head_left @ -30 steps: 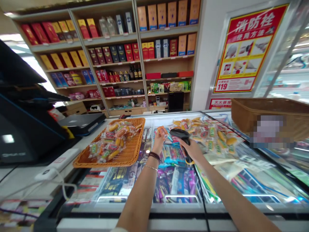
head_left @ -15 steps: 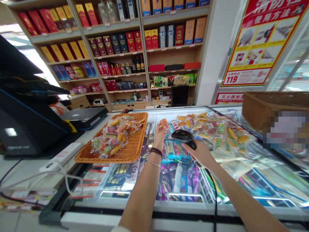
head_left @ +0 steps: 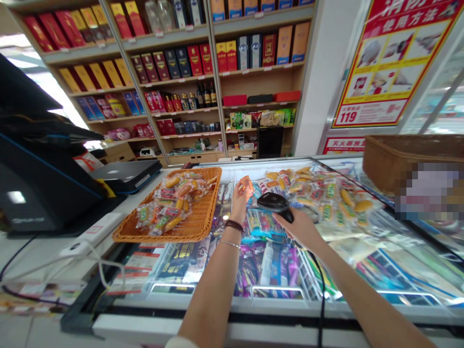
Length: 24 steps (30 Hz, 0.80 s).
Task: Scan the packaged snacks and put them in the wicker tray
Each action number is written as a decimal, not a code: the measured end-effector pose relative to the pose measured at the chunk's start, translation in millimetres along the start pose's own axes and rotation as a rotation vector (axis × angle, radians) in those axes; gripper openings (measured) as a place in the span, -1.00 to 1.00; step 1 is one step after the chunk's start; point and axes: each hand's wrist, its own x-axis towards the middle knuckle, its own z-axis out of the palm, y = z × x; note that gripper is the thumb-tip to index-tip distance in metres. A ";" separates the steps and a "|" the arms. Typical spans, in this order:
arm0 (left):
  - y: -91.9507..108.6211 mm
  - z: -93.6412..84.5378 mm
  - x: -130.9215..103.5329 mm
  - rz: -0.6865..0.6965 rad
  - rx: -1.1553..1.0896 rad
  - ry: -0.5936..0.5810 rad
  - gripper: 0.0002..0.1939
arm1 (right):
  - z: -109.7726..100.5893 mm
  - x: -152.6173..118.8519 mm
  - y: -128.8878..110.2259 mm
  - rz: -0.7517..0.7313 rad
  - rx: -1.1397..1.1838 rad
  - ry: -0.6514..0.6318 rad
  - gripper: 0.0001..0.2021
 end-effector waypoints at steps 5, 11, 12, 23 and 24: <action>0.5 -1.1 -1.3 0.002 0.034 0.003 -0.50 | -0.4 -1.8 -2.2 -0.004 -0.003 0.004 -0.61; 1.3 0.0 -3.8 0.000 0.069 0.018 -0.51 | -1.8 -2.9 -1.0 -0.012 -0.020 0.040 -0.62; 1.2 0.3 -4.0 0.001 0.082 0.025 -0.51 | -2.2 -2.8 -0.8 -0.011 -0.024 0.039 -0.62; -4.9 0.4 -10.5 0.135 0.167 0.029 0.13 | 4.2 2.0 8.8 -0.028 -0.078 0.062 -0.60; -4.9 0.8 -10.3 0.136 0.177 0.026 0.12 | 4.6 2.3 9.6 -0.030 -0.079 0.063 -0.59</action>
